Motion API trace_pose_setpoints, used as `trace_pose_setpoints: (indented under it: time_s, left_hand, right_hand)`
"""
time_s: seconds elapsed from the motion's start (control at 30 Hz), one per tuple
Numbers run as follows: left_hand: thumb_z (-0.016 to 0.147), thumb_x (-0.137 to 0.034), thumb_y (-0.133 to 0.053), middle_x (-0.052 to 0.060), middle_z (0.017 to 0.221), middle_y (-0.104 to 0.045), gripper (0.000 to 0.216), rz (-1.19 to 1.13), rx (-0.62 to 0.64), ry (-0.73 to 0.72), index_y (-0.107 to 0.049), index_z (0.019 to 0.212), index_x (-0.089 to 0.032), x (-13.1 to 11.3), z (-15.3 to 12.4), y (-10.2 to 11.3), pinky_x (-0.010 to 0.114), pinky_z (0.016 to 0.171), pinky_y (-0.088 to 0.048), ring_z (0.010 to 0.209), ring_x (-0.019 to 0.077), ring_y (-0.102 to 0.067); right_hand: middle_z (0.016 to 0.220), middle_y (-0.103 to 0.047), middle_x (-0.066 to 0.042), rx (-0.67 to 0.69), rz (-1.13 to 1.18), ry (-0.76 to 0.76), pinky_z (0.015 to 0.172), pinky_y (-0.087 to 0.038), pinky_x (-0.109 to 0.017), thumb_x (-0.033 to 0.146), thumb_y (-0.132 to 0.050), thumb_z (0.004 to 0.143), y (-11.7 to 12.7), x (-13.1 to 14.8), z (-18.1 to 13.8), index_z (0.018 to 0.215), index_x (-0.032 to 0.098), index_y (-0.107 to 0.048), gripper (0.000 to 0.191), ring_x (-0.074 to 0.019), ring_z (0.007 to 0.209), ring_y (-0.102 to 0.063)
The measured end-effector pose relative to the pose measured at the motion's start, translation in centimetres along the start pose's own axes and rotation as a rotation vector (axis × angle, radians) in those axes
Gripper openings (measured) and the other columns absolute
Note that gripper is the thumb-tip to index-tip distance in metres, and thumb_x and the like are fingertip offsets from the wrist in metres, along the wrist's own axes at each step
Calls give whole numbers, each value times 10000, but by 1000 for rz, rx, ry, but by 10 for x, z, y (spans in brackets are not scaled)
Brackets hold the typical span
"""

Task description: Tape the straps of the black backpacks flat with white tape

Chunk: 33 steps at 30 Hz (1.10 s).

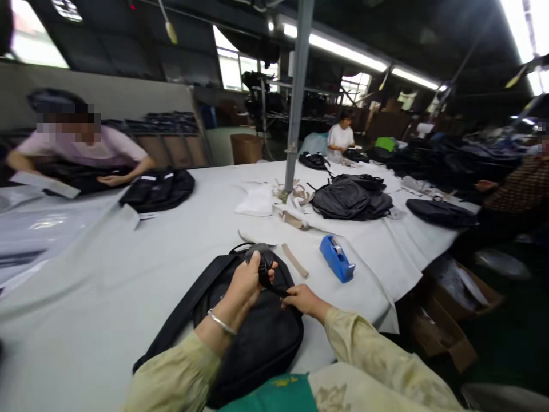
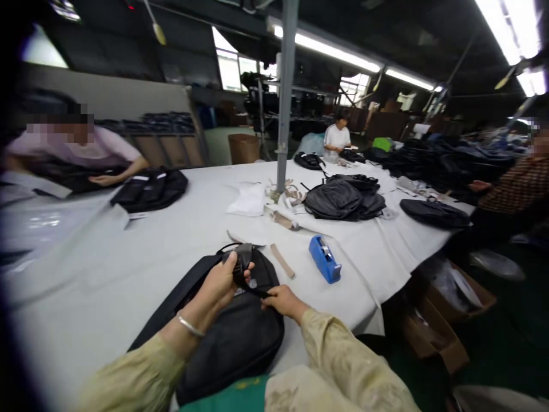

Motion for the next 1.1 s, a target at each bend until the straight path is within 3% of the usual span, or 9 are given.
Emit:
trace_pose_setpoints:
  time_s: [0.17,0.3,0.43,0.5,0.57,0.67,0.77,0.93,1.1]
  left_hand:
    - [760,-355,-722,71,701,-669,259,17,-5,111,-622,819,-124,51,-27,20,302,588,-550,657,199,-647]
    - [780,-308,-710,75,730,-674,225,-69,-26,389,-592,856,-132,120,-60,24,320,611,-568,708,213,-673]
    - [791,-345,-694,131,845,-702,287,-108,-92,495,-580,944,-129,167,-82,15,230,506,-517,769,227,-697]
    - [737,-381,-741,142,843,-706,371,-125,-82,515,-582,948,-121,186,-85,6,213,465,-489,711,221,-694]
    - [664,-413,-796,139,795,-705,444,-175,-89,517,-584,917,-116,202,-85,-1,229,481,-498,649,213,-683]
    - [615,-428,-833,137,782,-709,468,-250,-124,519,-593,877,-123,216,-81,-8,285,559,-538,658,230,-686]
    - [662,-422,-806,168,899,-718,422,-349,-166,459,-626,895,-120,209,-67,-12,316,628,-561,784,264,-701]
    - [667,-391,-804,144,829,-723,413,-424,-292,314,-648,938,-121,197,-39,-7,350,688,-569,726,254,-701]
    - [580,-324,-840,133,744,-711,398,-323,-466,281,-660,869,-119,228,-39,-2,333,597,-553,629,240,-679]
  right_hand:
    - [694,-689,-25,-26,-351,31,693,-461,-281,279,-670,699,5,-6,25,692,168,-707,118,-169,709,-621]
    - [917,-693,-56,-73,-667,78,810,-464,-321,211,-616,709,8,-4,32,977,195,-678,276,-201,880,-618]
    - [1446,-401,-173,-32,-816,441,1043,-344,-448,150,-608,654,4,20,30,1372,163,-446,736,-312,1325,-359]
    - [1518,-316,-126,132,-876,656,1068,-280,-508,118,-575,675,-7,27,29,1370,227,-466,712,-333,1399,-234]
    - [1452,-438,-97,328,-904,819,1049,-271,-531,112,-525,737,-18,27,27,1295,261,-546,578,-316,1378,-295]
    - [1279,-606,-102,490,-895,932,1019,-296,-517,147,-478,810,-24,23,29,1222,225,-593,435,-281,1257,-465]
    - [1222,-641,-106,506,-874,969,994,-323,-485,150,-476,810,-25,23,32,1180,191,-606,395,-272,1194,-516]
    - [1256,-619,-116,579,-853,1005,947,-388,-428,134,-496,769,-23,29,37,1207,178,-587,449,-263,1217,-503]
    - [1424,-476,-101,683,-812,1131,1031,-395,-445,238,-546,777,14,14,68,1327,247,-504,552,-276,1325,-411]
Point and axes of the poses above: each hand's wrist, its own z-axis towards the middle knuckle, its own y-axis out of the back of the hand, x = y × z, the point moved 9 cm from there along z, towards the middle knuckle
